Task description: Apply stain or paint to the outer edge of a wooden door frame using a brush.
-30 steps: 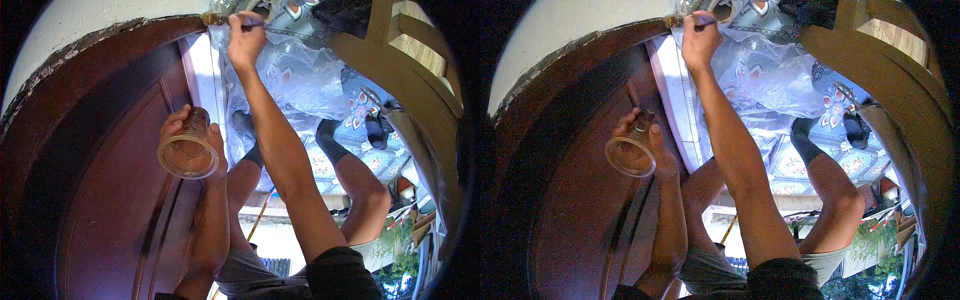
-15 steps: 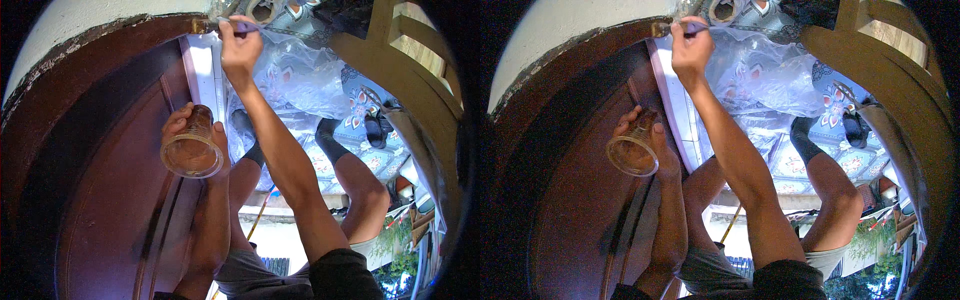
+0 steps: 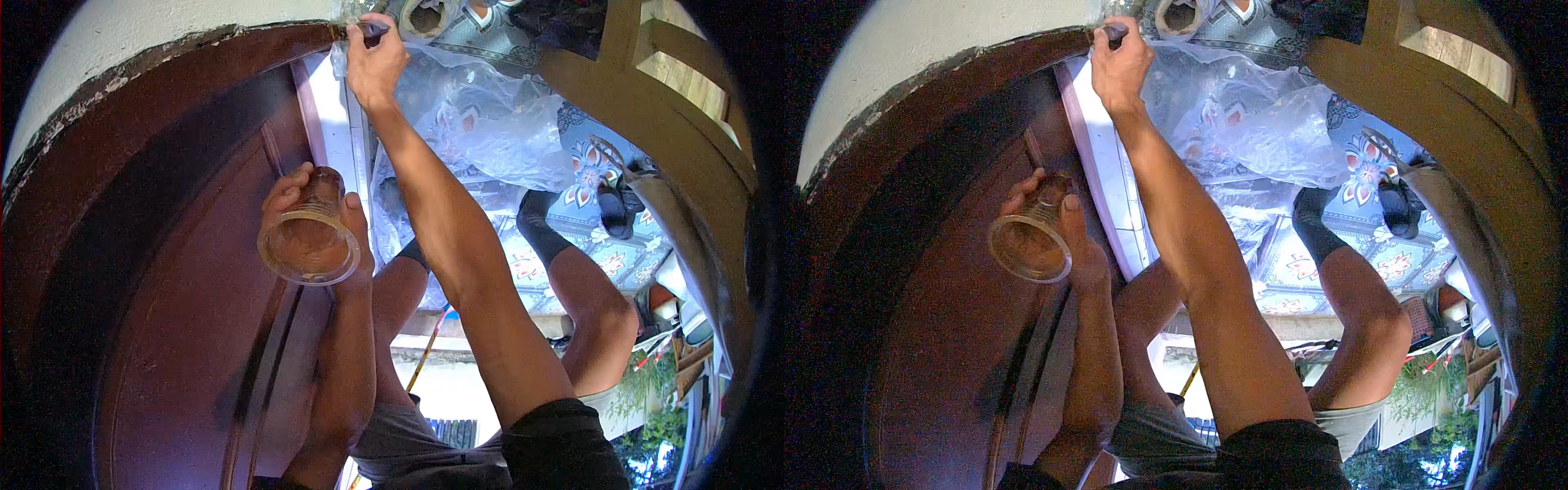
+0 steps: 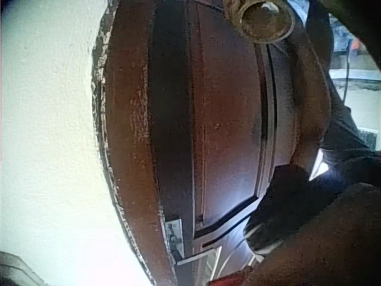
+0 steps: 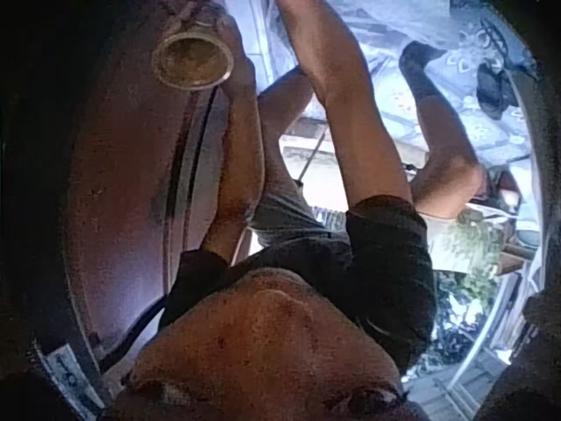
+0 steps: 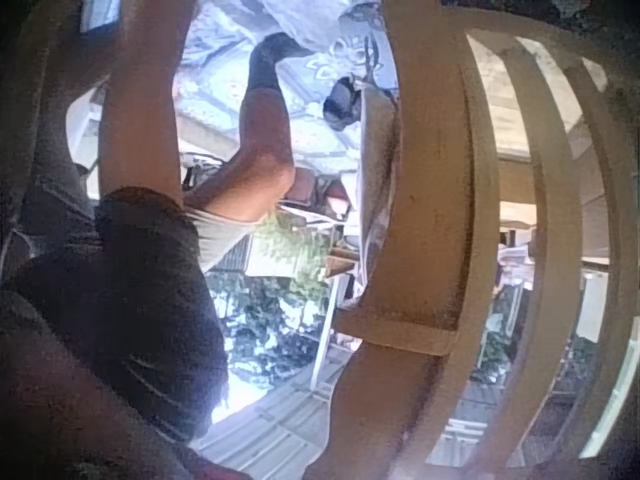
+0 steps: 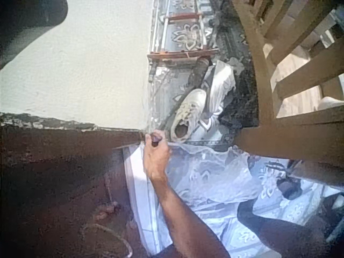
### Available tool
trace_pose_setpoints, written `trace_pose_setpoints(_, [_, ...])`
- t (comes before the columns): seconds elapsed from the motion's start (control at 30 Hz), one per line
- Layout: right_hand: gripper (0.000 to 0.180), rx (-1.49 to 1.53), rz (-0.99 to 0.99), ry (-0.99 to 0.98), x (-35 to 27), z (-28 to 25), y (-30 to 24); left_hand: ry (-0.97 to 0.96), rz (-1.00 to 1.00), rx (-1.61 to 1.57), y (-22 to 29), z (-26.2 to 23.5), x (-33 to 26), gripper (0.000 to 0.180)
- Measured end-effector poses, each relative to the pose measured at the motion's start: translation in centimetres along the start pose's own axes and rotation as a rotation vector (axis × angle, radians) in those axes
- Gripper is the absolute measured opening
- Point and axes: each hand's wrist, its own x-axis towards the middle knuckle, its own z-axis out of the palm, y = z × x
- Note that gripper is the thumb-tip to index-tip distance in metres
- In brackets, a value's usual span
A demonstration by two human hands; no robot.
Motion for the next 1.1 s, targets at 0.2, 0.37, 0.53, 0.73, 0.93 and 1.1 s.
trace_pose_setpoints(0.2, [0.016, 0.416, 0.071, -0.047, -3.7, -4.2, -3.6, 0.006, 0.018, -0.008, -0.2, 0.3, -0.2, 0.050])
trace_pose_setpoints(0.37, [0.016, 0.340, 0.099, 0.105, -2.7, -6.1, -3.3, 0.035, 0.017, 0.090, -0.2, -0.1, 0.3, 0.049])
trace_pose_setpoints(0.53, [0.016, 0.170, -0.054, 0.022, -1.1, -2.7, -0.8, 0.070, -0.028, 0.019, 0.1, 0.1, -0.1, 0.047])
trace_pose_setpoints(0.73, [0.014, 0.307, -0.014, -0.035, -3.7, -3.1, -4.7, 0.057, 0.022, 0.024, 0.3, 0.2, -0.1, 0.048])
trace_pose_setpoints(0.93, [0.016, 0.433, 0.121, 0.001, -4.4, -6.5, -7.1, 0.106, -0.035, 0.083, 0.2, -0.5, 0.1, 0.049])
trace_pose_setpoints(1.1, [0.015, 0.283, 0.030, -0.029, -3.2, -3.2, -6.8, 0.095, -0.018, 0.111, 0.0, -0.6, -0.3, 0.050])
